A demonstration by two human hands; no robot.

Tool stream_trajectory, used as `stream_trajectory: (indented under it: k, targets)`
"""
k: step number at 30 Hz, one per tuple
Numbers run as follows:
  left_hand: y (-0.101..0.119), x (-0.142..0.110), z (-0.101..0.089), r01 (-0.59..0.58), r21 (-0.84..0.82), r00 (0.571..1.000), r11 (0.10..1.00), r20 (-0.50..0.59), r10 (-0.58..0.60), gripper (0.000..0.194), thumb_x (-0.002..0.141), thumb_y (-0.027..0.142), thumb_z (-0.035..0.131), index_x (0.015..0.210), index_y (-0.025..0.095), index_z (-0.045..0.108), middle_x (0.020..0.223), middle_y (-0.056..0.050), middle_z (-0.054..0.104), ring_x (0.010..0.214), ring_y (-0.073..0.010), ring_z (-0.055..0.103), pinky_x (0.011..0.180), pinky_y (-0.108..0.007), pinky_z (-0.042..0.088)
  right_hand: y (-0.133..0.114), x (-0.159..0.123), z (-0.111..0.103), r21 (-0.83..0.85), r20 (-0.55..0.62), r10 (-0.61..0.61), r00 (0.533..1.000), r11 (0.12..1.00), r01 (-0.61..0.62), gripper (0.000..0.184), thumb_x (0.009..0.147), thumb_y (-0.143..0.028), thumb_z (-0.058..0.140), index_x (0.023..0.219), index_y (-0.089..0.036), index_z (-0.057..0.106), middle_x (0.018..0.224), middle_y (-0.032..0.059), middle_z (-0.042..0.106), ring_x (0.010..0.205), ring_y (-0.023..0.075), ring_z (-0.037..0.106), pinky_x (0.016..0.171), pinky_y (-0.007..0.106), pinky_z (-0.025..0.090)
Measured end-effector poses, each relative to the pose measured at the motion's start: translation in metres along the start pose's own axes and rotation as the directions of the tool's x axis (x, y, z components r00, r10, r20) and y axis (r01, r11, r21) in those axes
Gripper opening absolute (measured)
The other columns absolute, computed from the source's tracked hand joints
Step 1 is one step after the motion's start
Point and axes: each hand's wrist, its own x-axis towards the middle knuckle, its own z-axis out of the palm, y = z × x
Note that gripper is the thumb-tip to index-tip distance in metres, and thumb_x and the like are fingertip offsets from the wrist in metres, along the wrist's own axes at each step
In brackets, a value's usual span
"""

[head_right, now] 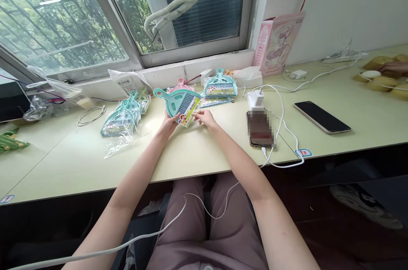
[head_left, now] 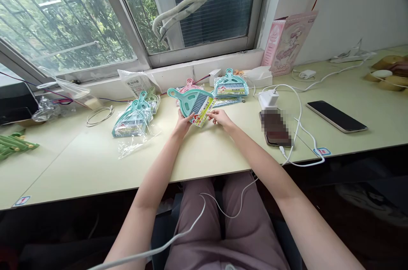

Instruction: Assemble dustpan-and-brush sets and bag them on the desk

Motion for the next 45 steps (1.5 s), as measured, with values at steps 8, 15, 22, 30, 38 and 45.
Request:
stream_trajectory:
  k: [8, 15, 22, 30, 38, 45]
  targets:
    - [-0.005, 0.004, -0.002, 0.035, 0.090, 0.999, 0.995, -0.028, -0.033, 0.089, 0.052, 0.000, 0.079, 0.126, 0.029, 0.041, 0.123, -0.003, 0.059, 0.102, -0.0169, 0.064, 0.088, -0.030, 0.054, 0.013, 0.014, -0.005, -0.138, -0.055, -0.034, 0.998, 0.990, 0.026, 0.018, 0.078, -0.025, 0.073, 0.065, -0.017, 0.064, 0.060, -0.0007, 0.064, 0.046, 0.0070, 0.044, 0.049, 0.021, 0.036]
    - [-0.003, 0.003, -0.002, 0.037, 0.102, 0.999, 0.994, -0.008, -0.037, 0.087, 0.048, 0.001, 0.080, 0.122, 0.029, 0.043, 0.119, -0.002, 0.062, 0.107, -0.0197, 0.063, 0.092, -0.033, 0.053, 0.005, 0.007, -0.007, -0.496, -0.167, -0.077, 0.983, 0.868, -0.016, 0.028, 0.074, -0.037, 0.078, 0.058, -0.022, 0.061, 0.064, 0.0005, 0.064, 0.066, 0.0159, 0.057, 0.061, 0.025, 0.038]
    - [-0.005, 0.006, -0.007, 0.048, 0.109, 0.999, 0.993, 0.010, -0.050, 0.090, 0.046, 0.002, 0.083, 0.123, 0.028, 0.046, 0.115, -0.002, 0.066, 0.106, -0.0213, 0.065, 0.094, -0.036, 0.053, 0.012, 0.016, -0.007, -0.305, -0.171, -0.052, 0.984, 0.952, -0.003, 0.031, 0.069, -0.037, 0.081, 0.086, -0.021, 0.060, 0.088, 0.0067, 0.066, 0.077, 0.0197, 0.063, 0.057, 0.026, 0.049]
    - [0.001, 0.000, -0.001, 0.160, 0.170, 0.978, 0.972, 0.105, -0.180, 0.074, 0.047, 0.004, 0.084, 0.114, 0.020, 0.057, 0.108, -0.007, 0.070, 0.107, -0.0270, 0.066, 0.098, -0.041, 0.052, 0.009, 0.017, -0.007, 0.272, -0.280, -0.057, 0.958, 0.953, 0.136, 0.041, 0.073, -0.027, 0.072, 0.110, -0.025, 0.052, 0.108, 0.0023, 0.065, 0.093, 0.0150, 0.065, 0.070, 0.024, 0.057]
    - [0.002, -0.001, -0.002, 0.205, 0.239, 0.964, 0.949, 0.121, -0.238, 0.065, 0.052, 0.007, 0.084, 0.111, 0.019, 0.061, 0.111, -0.010, 0.069, 0.106, -0.0291, 0.067, 0.096, -0.043, 0.055, 0.009, 0.013, -0.013, 0.425, -0.267, 0.028, 0.963, 0.901, 0.092, 0.021, 0.073, -0.015, 0.069, 0.091, -0.022, 0.060, 0.086, -0.0020, 0.069, 0.076, 0.0121, 0.065, 0.067, 0.022, 0.056]
    - [0.003, 0.000, -0.003, 0.218, 0.275, 0.954, 0.936, 0.142, -0.264, 0.072, 0.051, 0.013, 0.088, 0.117, 0.021, 0.059, 0.116, -0.011, 0.069, 0.108, -0.0313, 0.067, 0.092, -0.042, 0.057, 0.011, 0.017, -0.009, 0.509, -0.236, 0.156, 0.959, 0.861, -0.015, 0.008, 0.078, -0.015, 0.067, 0.082, -0.020, 0.062, 0.076, -0.0005, 0.070, 0.066, 0.0117, 0.065, 0.062, 0.021, 0.054]
